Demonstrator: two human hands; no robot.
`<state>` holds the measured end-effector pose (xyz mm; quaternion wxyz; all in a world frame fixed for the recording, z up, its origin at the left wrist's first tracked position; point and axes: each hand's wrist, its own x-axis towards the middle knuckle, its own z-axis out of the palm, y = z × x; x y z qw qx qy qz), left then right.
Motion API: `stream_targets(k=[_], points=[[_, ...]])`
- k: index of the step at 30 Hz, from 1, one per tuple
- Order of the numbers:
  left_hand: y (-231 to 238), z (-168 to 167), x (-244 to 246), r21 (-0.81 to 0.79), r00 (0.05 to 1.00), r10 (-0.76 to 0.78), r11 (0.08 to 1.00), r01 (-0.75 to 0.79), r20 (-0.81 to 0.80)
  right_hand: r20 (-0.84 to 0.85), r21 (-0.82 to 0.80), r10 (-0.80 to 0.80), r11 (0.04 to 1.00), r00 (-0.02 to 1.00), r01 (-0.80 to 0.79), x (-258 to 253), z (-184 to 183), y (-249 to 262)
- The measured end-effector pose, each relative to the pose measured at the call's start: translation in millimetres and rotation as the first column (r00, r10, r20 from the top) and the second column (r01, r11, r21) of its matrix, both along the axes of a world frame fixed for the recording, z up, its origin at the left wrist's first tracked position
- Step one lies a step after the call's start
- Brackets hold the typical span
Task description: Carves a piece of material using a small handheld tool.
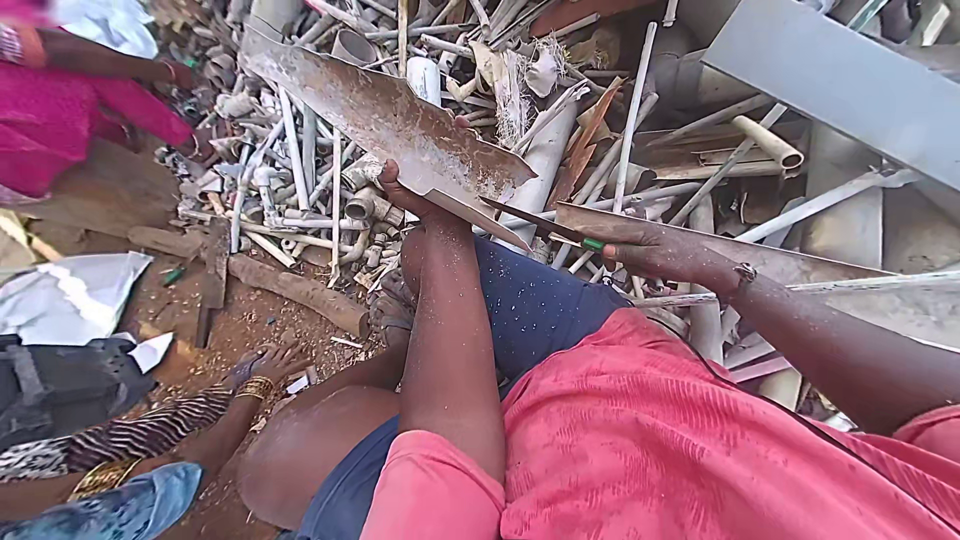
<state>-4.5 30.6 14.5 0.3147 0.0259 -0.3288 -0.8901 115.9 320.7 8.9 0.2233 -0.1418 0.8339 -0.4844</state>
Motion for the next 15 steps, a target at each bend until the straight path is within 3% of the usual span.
stream_targets(k=[3,6,7,10,13,14,15], points=[[-18.1,-41.0,-23.6,-0.012,0.991,0.061,0.998,-0.063,-0.119,-0.28,0.069,-0.048,0.995,0.959,0.07,-2.3,-2.5,-16.8],[-23.0,-47.4,-28.2,-0.014,0.992,0.031,0.999,-0.032,-0.12,-0.133,-0.033,0.042,0.998,0.99,-0.046,-4.4,-5.1,-23.1],[-24.5,-48.3,-29.5,-0.013,0.992,0.022,1.0,-0.024,-0.128,-0.14,-0.019,0.044,0.999,0.989,-0.047,-6.6,-4.6,-23.2],[-23.2,-46.4,-28.2,-0.021,0.993,0.068,0.997,-0.07,-0.101,-0.365,0.118,0.023,0.993,0.931,0.022,-17.6,-5.3,-19.9],[-20.4,-44.3,-27.9,-0.013,0.997,0.054,0.998,-0.055,-0.055,-0.147,-0.002,0.04,0.999,0.988,-0.041,-13.0,-4.3,-25.7],[-19.5,-41.7,-26.9,-0.003,0.998,0.04,0.999,-0.04,-0.043,-0.171,0.036,0.044,0.999,0.984,-0.039,-11.8,-1.0,-28.5],[-17.8,-38.3,-24.8,0.011,0.999,0.022,1.0,-0.022,-0.033,-0.297,0.133,0.041,0.991,0.954,-0.001,-12.3,2.0,-31.5]])
